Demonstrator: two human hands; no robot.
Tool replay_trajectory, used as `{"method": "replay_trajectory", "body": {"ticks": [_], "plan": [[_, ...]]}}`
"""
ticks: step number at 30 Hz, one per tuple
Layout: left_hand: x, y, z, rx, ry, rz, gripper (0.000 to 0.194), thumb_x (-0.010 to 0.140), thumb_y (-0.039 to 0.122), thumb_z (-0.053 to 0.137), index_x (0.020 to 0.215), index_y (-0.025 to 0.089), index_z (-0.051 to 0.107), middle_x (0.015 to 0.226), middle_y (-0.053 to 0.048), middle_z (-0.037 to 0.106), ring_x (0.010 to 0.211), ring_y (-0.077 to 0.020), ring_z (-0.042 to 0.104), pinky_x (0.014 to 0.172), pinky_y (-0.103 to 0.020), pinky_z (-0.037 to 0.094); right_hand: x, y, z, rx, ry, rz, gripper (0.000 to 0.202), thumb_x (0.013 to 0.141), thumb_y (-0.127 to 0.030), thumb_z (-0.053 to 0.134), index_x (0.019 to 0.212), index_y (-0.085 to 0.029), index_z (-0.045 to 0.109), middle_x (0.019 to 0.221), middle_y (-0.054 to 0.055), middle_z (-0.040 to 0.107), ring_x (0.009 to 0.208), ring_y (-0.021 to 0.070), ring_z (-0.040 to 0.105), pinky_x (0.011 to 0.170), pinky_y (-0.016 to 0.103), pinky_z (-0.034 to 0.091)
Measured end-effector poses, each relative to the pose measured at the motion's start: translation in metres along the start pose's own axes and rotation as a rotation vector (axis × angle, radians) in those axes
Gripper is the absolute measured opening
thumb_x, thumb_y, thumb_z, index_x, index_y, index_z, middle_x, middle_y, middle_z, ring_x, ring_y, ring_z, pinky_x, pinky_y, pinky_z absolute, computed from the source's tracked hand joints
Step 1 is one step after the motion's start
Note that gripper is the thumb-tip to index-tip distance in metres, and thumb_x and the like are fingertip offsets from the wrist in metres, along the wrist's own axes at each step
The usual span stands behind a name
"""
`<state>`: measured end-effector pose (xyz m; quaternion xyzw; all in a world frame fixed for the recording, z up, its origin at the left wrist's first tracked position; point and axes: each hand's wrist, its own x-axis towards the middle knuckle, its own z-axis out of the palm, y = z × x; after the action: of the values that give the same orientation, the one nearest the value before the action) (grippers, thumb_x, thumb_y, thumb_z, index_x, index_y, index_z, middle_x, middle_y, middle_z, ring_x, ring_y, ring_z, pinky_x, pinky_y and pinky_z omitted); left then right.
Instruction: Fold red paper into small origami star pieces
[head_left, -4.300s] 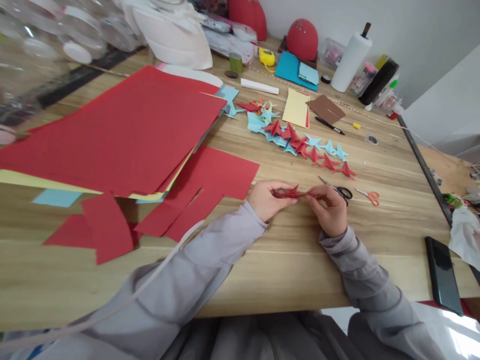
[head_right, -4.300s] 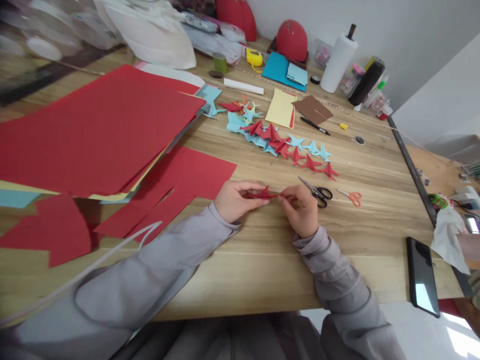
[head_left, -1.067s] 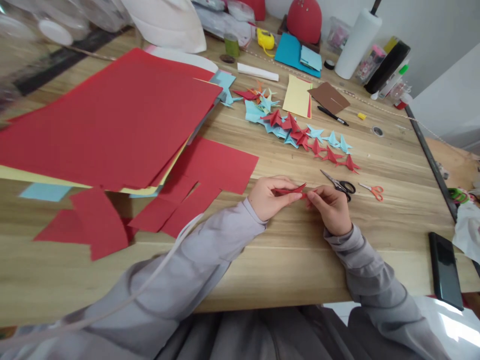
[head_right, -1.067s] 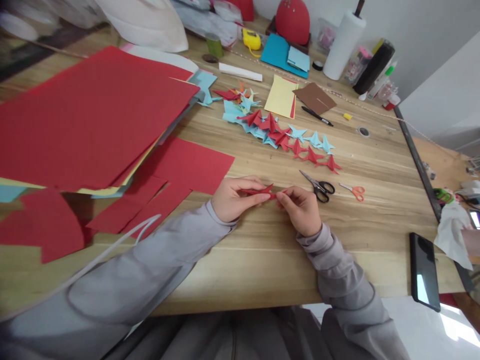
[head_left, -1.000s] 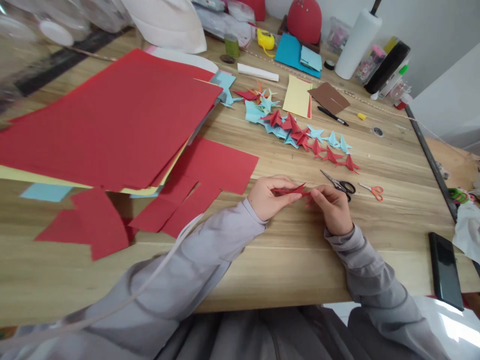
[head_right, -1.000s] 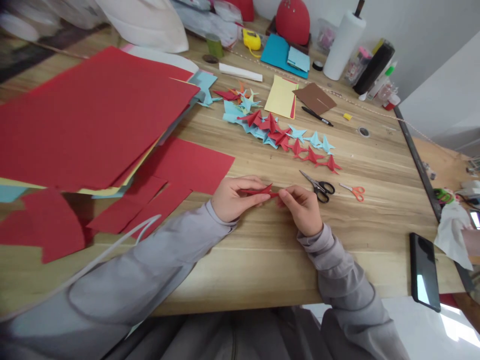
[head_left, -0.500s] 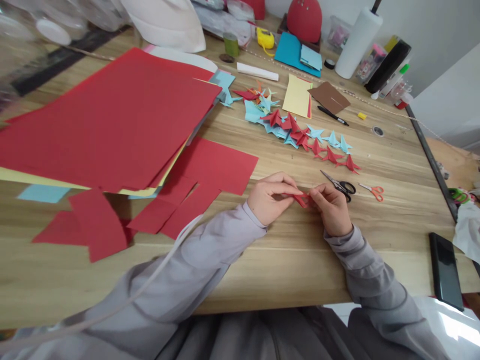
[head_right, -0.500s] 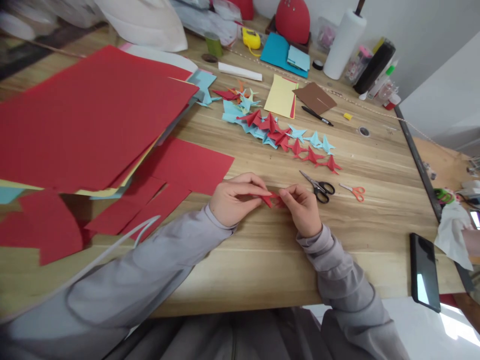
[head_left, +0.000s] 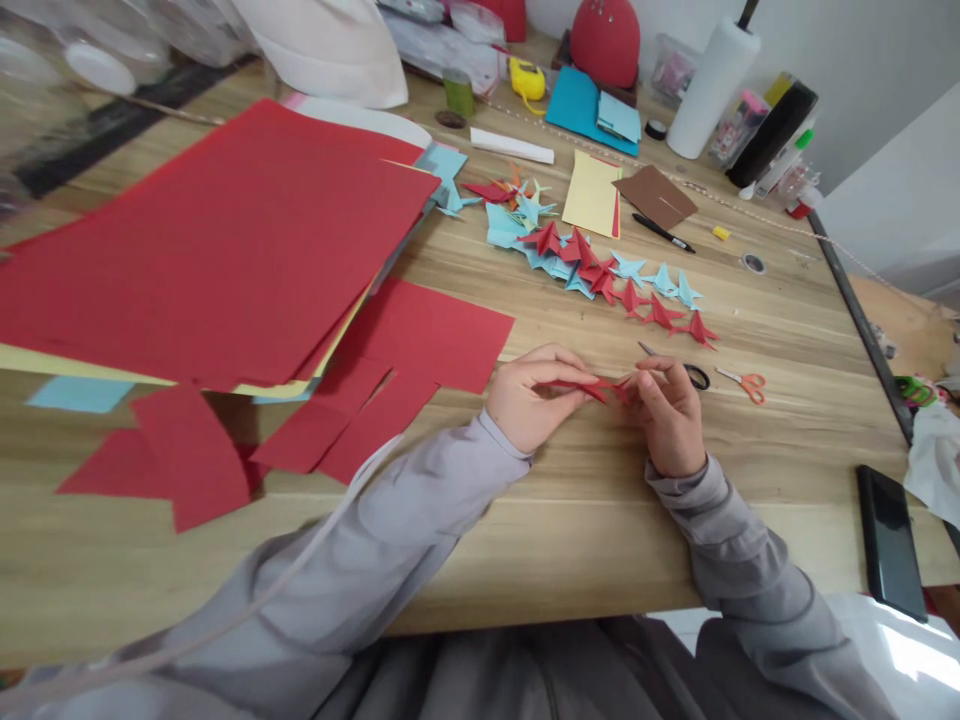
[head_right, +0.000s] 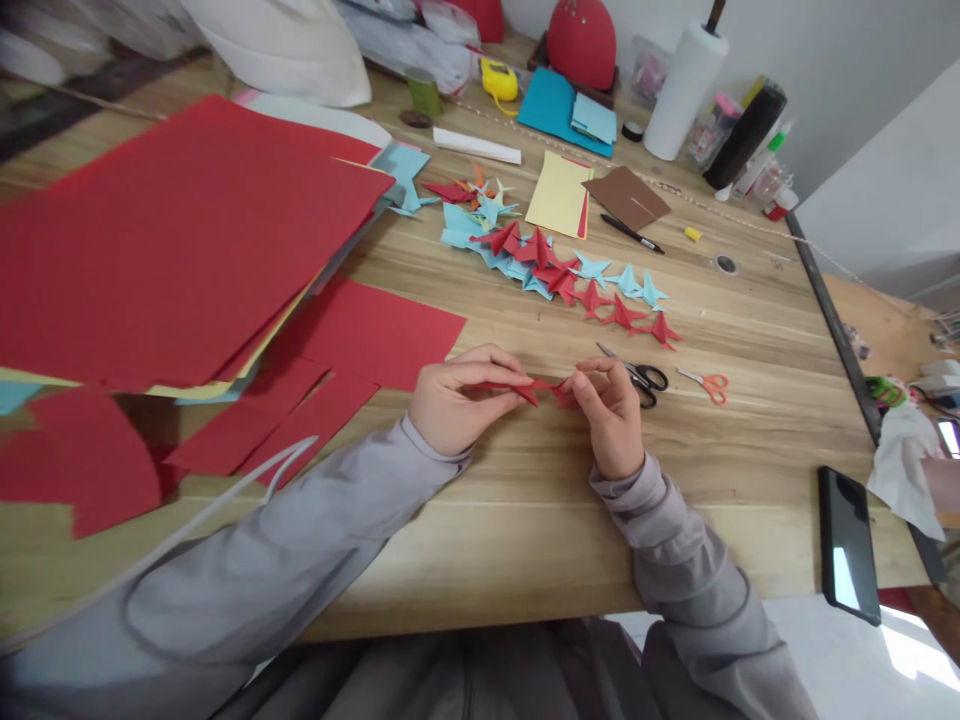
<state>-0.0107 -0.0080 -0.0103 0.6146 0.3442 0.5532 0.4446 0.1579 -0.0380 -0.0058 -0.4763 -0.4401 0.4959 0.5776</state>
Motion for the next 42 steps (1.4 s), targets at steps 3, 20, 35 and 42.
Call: {"method": "replay_trajectory", "body": {"ticks": [3, 20, 35, 42], "plan": [[0.003, -0.004, -0.001, -0.061, 0.032, -0.096, 0.011, 0.062, 0.013, 0.076, 0.072, 0.019, 0.075, 0.078, -0.004, 0.067, 0.071, -0.0134, 0.063, 0.059, -0.024, 0.052, 0.0, -0.003, 0.0, -0.125, 0.004, -0.145, 0.019, 0.077, -0.039, 0.07, 0.086, -0.023, 0.062, 0.076, 0.0, 0.068, 0.063, 0.0125, 0.061, 0.061, 0.028, 0.052], [0.002, -0.003, 0.001, -0.064, 0.0, -0.105, 0.009, 0.063, 0.017, 0.076, 0.071, 0.02, 0.076, 0.076, -0.004, 0.068, 0.068, -0.0129, 0.061, 0.057, -0.024, 0.052, 0.0, 0.001, -0.006, -0.484, -0.089, -0.28, 0.013, 0.077, -0.029, 0.071, 0.089, -0.025, 0.072, 0.083, 0.002, 0.072, 0.077, 0.0167, 0.065, 0.072, 0.032, 0.055], [0.001, -0.002, 0.001, -0.015, -0.001, -0.104, 0.01, 0.064, 0.014, 0.073, 0.072, 0.02, 0.076, 0.079, -0.004, 0.068, 0.068, -0.0126, 0.061, 0.057, -0.023, 0.051, -0.001, -0.009, -0.003, -0.774, -0.169, -0.441, 0.015, 0.085, -0.025, 0.059, 0.093, -0.025, 0.071, 0.084, 0.004, 0.074, 0.078, 0.0183, 0.067, 0.073, 0.033, 0.054], [0.0, -0.003, 0.001, -0.035, -0.003, -0.111, 0.011, 0.063, 0.013, 0.073, 0.072, 0.02, 0.076, 0.078, -0.004, 0.067, 0.068, -0.0121, 0.061, 0.058, -0.023, 0.052, -0.003, -0.011, 0.0, -0.819, -0.153, -0.492, 0.016, 0.085, -0.022, 0.057, 0.09, -0.025, 0.072, 0.084, 0.004, 0.074, 0.078, 0.0184, 0.068, 0.073, 0.032, 0.055]]}}
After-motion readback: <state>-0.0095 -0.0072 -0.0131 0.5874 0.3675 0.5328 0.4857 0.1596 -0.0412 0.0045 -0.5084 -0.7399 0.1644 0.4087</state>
